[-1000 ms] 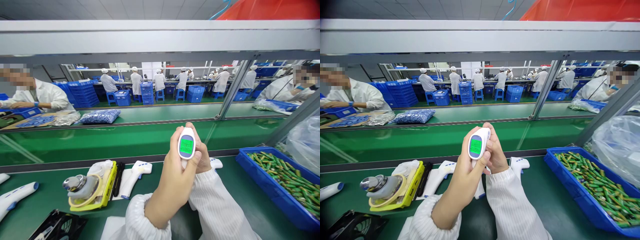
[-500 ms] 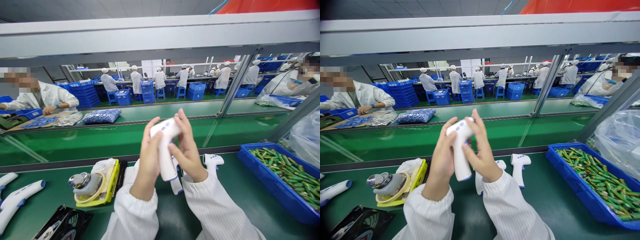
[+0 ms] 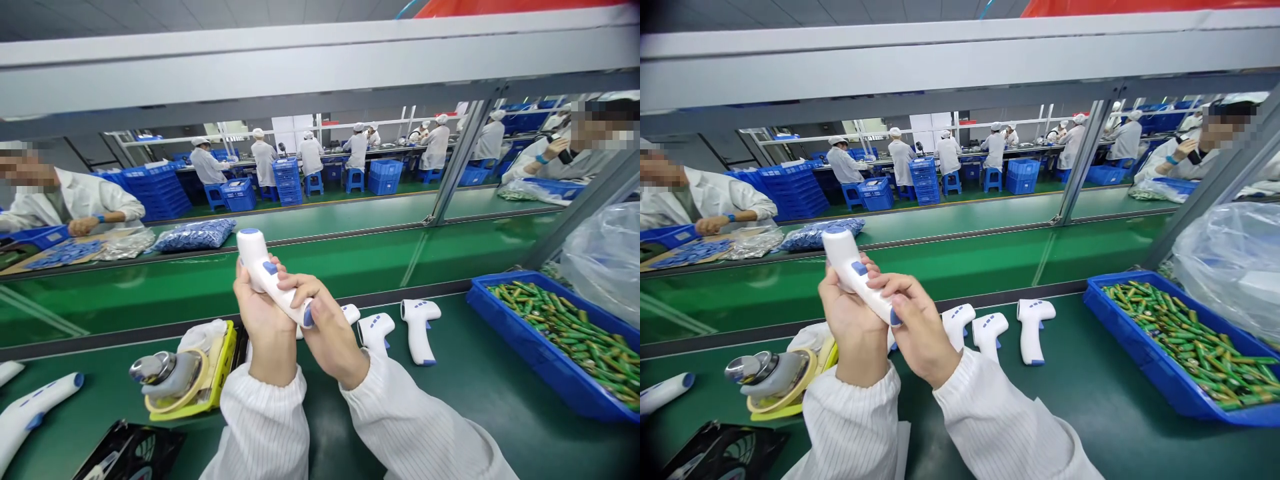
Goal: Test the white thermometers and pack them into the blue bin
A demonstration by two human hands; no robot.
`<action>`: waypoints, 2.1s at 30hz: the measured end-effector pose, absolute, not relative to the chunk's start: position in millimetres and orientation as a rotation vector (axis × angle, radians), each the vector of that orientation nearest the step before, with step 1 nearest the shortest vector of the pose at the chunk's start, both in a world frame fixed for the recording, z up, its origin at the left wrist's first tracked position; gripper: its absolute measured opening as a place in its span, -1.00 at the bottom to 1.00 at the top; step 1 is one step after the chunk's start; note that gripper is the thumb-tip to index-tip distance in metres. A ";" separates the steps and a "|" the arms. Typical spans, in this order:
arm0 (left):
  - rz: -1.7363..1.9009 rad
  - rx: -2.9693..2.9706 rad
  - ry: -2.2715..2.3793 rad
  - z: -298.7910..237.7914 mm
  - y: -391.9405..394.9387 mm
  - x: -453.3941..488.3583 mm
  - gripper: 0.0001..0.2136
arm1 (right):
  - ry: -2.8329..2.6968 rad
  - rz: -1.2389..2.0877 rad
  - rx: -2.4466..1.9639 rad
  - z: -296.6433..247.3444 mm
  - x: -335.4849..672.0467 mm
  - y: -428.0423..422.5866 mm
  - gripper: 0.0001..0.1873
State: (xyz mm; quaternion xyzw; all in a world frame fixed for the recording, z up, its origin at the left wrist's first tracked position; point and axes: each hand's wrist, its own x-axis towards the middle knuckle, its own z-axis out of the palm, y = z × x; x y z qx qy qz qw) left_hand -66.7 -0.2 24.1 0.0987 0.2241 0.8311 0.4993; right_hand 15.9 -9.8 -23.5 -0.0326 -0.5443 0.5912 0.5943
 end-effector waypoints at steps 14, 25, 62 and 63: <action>2.226 0.340 0.550 15.1 11.2 -58.1 -0.75 | -2.320 1.071 -1.257 -66.3 116.8 107.0 -0.65; 2.162 0.387 0.498 8.1 15.0 -51.3 -0.70 | -2.255 1.343 -1.168 -101.6 118.3 121.1 -0.68; 1.373 1.306 1.369 -58.9 60.8 -53.0 -0.46 | -1.067 1.211 -0.603 -37.8 103.4 98.0 -0.65; 1.348 1.369 1.222 -48.4 53.1 -46.4 -0.47 | -1.069 1.251 -0.560 -36.1 100.6 95.1 -0.67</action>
